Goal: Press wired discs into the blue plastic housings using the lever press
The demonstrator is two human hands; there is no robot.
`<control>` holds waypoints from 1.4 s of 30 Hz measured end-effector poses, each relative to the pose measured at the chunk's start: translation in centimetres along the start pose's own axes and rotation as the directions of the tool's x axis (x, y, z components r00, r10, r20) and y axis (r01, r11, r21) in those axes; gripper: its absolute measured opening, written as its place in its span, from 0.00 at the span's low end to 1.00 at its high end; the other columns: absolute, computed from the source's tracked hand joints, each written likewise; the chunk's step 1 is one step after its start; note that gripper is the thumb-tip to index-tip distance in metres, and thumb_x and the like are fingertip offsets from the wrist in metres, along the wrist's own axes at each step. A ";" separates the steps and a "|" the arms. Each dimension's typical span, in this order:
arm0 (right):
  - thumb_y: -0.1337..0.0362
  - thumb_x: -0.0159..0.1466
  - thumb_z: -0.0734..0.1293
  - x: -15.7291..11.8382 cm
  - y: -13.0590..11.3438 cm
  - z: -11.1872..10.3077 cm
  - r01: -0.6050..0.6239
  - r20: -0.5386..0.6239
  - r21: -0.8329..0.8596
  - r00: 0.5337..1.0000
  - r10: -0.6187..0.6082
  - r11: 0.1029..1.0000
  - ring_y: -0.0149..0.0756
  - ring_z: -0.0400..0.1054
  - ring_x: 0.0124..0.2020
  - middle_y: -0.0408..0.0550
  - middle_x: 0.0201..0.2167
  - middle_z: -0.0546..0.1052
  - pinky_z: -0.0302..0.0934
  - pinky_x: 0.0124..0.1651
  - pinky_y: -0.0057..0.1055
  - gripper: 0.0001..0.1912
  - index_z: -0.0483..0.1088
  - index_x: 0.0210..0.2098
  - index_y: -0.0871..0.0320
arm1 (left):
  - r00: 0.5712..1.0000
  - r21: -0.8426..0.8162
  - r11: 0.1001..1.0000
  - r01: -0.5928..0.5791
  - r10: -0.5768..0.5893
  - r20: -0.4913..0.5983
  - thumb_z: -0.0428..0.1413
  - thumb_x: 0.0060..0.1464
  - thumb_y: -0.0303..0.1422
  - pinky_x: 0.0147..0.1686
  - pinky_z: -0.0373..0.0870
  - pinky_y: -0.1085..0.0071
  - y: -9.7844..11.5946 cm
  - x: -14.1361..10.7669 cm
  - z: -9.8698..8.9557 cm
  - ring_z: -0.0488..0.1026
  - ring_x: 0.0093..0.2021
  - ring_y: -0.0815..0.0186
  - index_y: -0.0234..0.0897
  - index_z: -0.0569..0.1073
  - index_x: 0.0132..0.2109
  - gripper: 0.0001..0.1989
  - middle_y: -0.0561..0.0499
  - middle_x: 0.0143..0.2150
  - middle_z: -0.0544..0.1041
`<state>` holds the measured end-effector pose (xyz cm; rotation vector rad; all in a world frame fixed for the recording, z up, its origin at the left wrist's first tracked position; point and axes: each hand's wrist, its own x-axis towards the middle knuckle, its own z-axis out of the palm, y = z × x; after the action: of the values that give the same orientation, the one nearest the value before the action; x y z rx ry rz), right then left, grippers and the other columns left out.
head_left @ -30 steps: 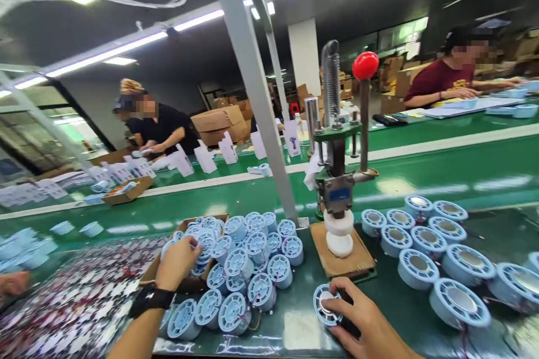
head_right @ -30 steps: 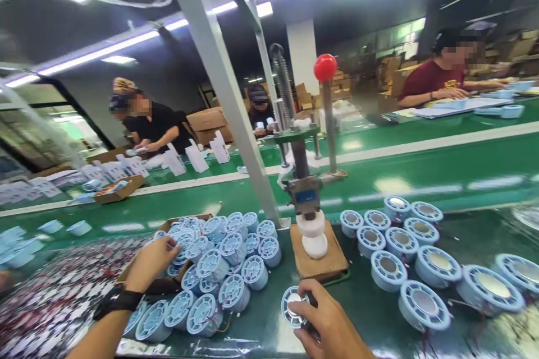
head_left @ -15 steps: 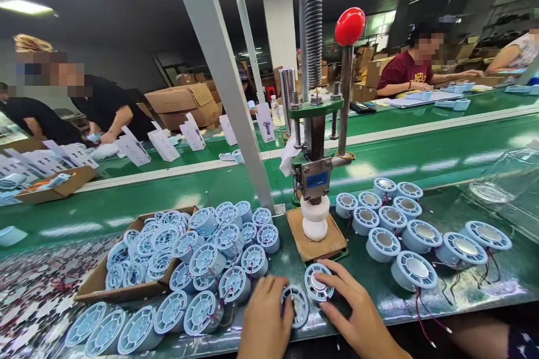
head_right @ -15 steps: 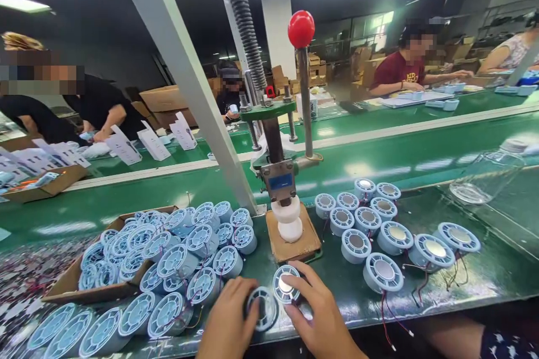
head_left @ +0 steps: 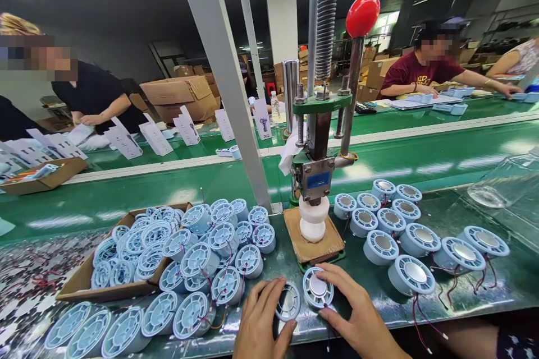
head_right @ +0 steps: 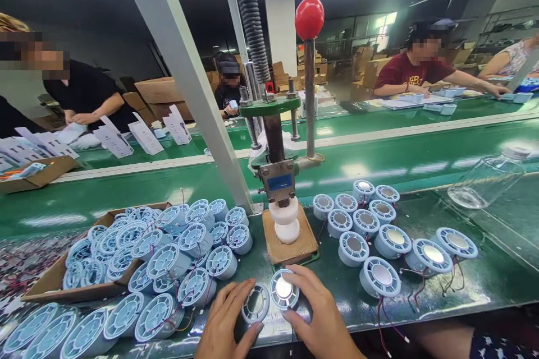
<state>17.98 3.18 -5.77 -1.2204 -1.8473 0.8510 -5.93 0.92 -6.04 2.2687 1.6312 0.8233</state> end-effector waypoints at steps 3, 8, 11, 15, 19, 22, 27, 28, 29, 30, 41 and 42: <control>0.66 0.60 0.66 -0.1 0.0 0.6 -0.045 -0.045 -0.003 0.998 0.045 0.999 0.36 0.65 0.61 0.50 0.59 0.69 0.61 0.64 0.34 0.29 0.64 0.61 0.55 | 0.993 -0.114 0.990 0.084 -0.093 -0.073 0.57 0.56 0.32 0.55 0.72 0.55 0.5 0.0 -0.1 0.70 0.58 0.53 0.48 0.61 0.66 0.31 0.48 0.60 0.73; 0.70 0.56 0.65 -0.1 -0.3 2.5 0.036 -0.101 -0.039 0.994 -0.040 0.999 0.35 0.68 0.57 0.48 0.58 0.71 0.65 0.60 0.31 0.34 0.60 0.62 0.56 | 0.992 -0.223 0.974 0.034 -0.059 -0.109 0.57 0.56 0.34 0.55 0.72 0.61 3.4 1.4 -1.1 0.72 0.56 0.56 0.46 0.52 0.69 0.37 0.47 0.59 0.73; 0.68 0.57 0.64 0.2 -0.6 3.6 0.189 -0.199 -0.075 0.959 -0.201 0.979 0.34 0.69 0.56 0.49 0.57 0.72 0.67 0.57 0.27 0.33 0.57 0.63 0.56 | 0.997 -0.137 0.989 -0.047 0.038 -0.069 0.57 0.53 0.28 0.57 0.70 0.59 4.8 2.5 -1.2 0.69 0.58 0.56 0.48 0.53 0.69 0.39 0.48 0.60 0.72; 0.70 0.58 0.61 0.5 -0.8 4.0 0.253 -0.282 -0.109 0.920 -0.274 0.961 0.30 0.71 0.54 0.46 0.56 0.73 0.67 0.54 0.22 0.34 0.55 0.64 0.53 | 0.997 -0.096 0.995 -0.025 0.018 -0.073 0.54 0.51 0.25 0.57 0.70 0.57 5.1 2.9 -0.4 0.68 0.59 0.54 0.44 0.56 0.67 0.37 0.46 0.61 0.70; 0.70 0.57 0.61 0.4 -0.4 4.0 0.235 -0.243 -0.101 0.936 -0.253 0.967 0.33 0.71 0.54 0.48 0.55 0.73 0.67 0.55 0.26 0.34 0.56 0.64 0.56 | 0.991 -0.156 0.985 0.068 -0.085 -0.101 0.54 0.50 0.25 0.58 0.69 0.57 4.7 2.3 0.3 0.68 0.59 0.55 0.44 0.59 0.66 0.35 0.46 0.61 0.70; 0.68 0.59 0.61 0.2 -0.1 4.2 0.186 -0.234 -0.047 0.953 -0.192 0.981 0.36 0.70 0.55 0.50 0.55 0.73 0.68 0.55 0.29 0.34 0.55 0.65 0.57 | 0.987 -0.243 0.962 0.124 -0.145 -0.071 0.54 0.48 0.25 0.59 0.69 0.57 4.9 2.2 0.3 0.68 0.59 0.56 0.45 0.60 0.65 0.35 0.48 0.60 0.71; 0.68 0.61 0.61 0.1 -0.1 4.4 0.196 -0.197 0.001 0.961 -0.192 0.981 0.35 0.70 0.55 0.48 0.55 0.73 0.67 0.56 0.29 0.38 0.47 0.69 0.53 | 0.974 -0.335 0.924 0.186 -0.218 -0.059 0.55 0.49 0.27 0.58 0.68 0.56 5.4 2.3 0.3 0.69 0.57 0.55 0.43 0.60 0.65 0.35 0.47 0.58 0.72; 0.68 0.61 0.61 0.1 -0.1 4.4 0.188 -0.195 0.023 0.964 -0.180 0.982 0.35 0.70 0.55 0.48 0.55 0.72 0.67 0.56 0.29 0.39 0.45 0.69 0.53 | 0.970 -0.340 0.919 0.198 -0.233 -0.064 0.55 0.49 0.27 0.58 0.68 0.56 5.5 2.2 0.5 0.69 0.57 0.54 0.43 0.59 0.66 0.36 0.46 0.57 0.72; 0.69 0.61 0.61 0.1 0.0 4.5 0.175 -0.192 0.047 0.968 -0.163 0.983 0.35 0.69 0.56 0.49 0.56 0.72 0.66 0.57 0.29 0.40 0.44 0.70 0.53 | 0.966 -0.341 0.916 0.212 -0.250 -0.071 0.55 0.50 0.27 0.58 0.68 0.56 5.6 2.1 0.6 0.69 0.57 0.54 0.42 0.58 0.66 0.36 0.46 0.57 0.72; 0.69 0.61 0.60 0.0 0.0 4.6 0.158 -0.187 0.068 0.972 -0.143 0.985 0.35 0.68 0.56 0.49 0.56 0.71 0.65 0.58 0.29 0.40 0.43 0.70 0.54 | 0.960 -0.341 0.912 0.227 -0.268 -0.077 0.55 0.50 0.27 0.58 0.68 0.55 5.8 2.0 0.8 0.69 0.57 0.54 0.42 0.57 0.66 0.36 0.46 0.57 0.72; 0.71 0.60 0.59 -0.4 0.4 4.5 0.154 -0.126 -0.017 0.980 -0.155 0.988 0.38 0.65 0.60 0.52 0.60 0.68 0.64 0.60 0.32 0.36 0.53 0.68 0.57 | 0.922 -0.357 0.885 0.301 -0.365 -0.128 0.52 0.50 0.28 0.58 0.67 0.54 6.7 1.7 1.8 0.69 0.57 0.54 0.40 0.55 0.66 0.36 0.44 0.57 0.71; 0.72 0.59 0.59 -0.4 0.5 4.6 0.160 -0.129 -0.037 0.978 -0.163 0.986 0.39 0.65 0.61 0.52 0.60 0.68 0.64 0.61 0.33 0.35 0.56 0.66 0.57 | 0.927 -0.366 0.885 0.287 -0.353 -0.127 0.51 0.50 0.28 0.59 0.67 0.54 6.5 1.7 1.8 0.69 0.58 0.54 0.40 0.54 0.66 0.36 0.44 0.58 0.71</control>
<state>14.32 2.38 -8.55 -1.0978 -1.8273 0.6439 0.65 0.37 -3.82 1.6687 1.7201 1.1576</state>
